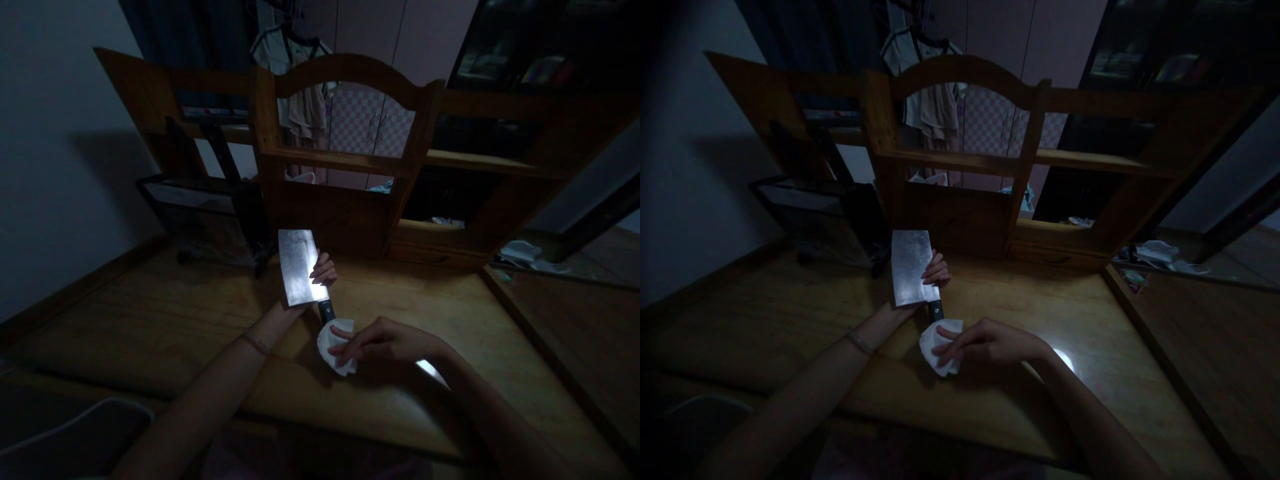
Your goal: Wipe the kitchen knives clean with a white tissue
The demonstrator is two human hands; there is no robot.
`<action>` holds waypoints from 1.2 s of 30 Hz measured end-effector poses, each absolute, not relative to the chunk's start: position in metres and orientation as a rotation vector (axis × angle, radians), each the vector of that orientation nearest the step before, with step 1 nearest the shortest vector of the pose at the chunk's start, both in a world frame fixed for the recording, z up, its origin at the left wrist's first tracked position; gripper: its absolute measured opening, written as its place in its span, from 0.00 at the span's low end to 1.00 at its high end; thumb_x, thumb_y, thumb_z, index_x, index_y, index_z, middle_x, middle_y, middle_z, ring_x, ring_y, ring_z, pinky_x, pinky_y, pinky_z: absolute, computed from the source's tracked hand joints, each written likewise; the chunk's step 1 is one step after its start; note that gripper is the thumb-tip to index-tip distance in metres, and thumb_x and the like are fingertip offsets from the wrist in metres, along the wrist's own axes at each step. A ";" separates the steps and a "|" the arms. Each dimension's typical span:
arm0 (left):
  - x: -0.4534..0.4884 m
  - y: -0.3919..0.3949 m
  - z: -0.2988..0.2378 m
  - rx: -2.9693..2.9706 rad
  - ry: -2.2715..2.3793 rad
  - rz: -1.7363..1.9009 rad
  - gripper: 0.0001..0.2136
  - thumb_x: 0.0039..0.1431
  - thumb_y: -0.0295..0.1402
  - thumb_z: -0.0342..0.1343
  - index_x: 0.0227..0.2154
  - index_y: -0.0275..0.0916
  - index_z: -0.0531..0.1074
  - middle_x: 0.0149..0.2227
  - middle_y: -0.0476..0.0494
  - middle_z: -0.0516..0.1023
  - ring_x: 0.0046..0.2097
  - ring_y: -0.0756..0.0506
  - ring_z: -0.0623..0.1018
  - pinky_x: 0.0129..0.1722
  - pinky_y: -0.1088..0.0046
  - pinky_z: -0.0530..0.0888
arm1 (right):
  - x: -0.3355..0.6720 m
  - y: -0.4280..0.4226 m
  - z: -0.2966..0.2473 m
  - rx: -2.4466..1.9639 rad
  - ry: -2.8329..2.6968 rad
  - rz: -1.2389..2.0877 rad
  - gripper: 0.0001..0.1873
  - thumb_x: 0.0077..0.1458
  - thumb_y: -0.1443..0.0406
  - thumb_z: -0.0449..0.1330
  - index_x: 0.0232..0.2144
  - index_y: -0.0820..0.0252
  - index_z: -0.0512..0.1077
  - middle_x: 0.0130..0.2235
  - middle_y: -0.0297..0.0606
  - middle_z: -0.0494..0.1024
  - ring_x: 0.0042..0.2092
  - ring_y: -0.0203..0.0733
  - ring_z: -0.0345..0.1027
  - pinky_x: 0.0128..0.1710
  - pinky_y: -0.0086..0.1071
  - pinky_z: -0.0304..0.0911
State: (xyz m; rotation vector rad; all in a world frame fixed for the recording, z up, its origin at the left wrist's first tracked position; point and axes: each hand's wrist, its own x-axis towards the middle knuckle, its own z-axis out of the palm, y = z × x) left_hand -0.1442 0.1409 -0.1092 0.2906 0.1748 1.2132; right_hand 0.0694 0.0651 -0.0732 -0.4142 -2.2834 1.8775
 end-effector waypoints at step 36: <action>-0.147 0.140 -0.116 0.305 0.085 1.183 0.19 0.68 0.32 0.38 0.19 0.40 0.46 0.14 0.57 0.50 0.15 0.55 0.55 0.21 0.75 0.58 | 0.068 0.070 -0.072 -0.455 -2.217 2.044 0.16 0.60 0.58 0.57 0.47 0.58 0.75 0.51 0.42 0.75 0.57 0.45 0.63 0.59 0.38 0.52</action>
